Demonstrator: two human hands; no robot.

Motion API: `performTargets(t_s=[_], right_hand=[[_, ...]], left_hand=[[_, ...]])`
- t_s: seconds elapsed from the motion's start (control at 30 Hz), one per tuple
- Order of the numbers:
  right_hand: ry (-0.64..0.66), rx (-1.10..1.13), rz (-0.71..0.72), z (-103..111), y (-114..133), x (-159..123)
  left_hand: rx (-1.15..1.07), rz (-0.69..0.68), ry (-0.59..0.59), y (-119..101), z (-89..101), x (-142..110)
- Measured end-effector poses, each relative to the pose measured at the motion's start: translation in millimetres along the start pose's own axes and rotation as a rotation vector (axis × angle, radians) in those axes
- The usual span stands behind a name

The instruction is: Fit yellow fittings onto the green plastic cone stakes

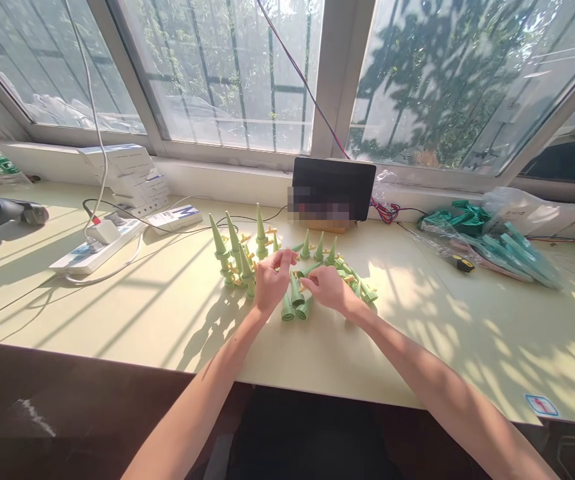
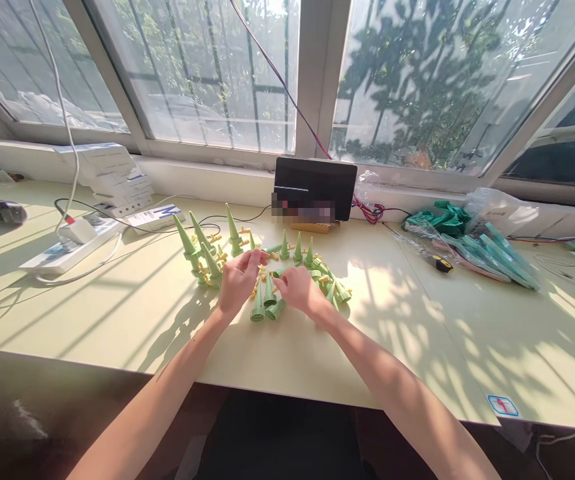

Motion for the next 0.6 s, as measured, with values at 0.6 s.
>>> performTargets(t_s=[0.6], right_hand=[[0.119,-0.201,0.213,-20,14,69]], left_hand=[[-0.051,0.000,-0.025,0,-2.4,-4]])
Point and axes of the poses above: each hand's wrist, its own x-axis towards the middle knuckle, its own z-axis out of the back of the hand, y = z × x, the point moved 2 cm from there along x, towards the middle knuckle, and after that the axes turned 5 degrees about -x, right-handed, at the moved point
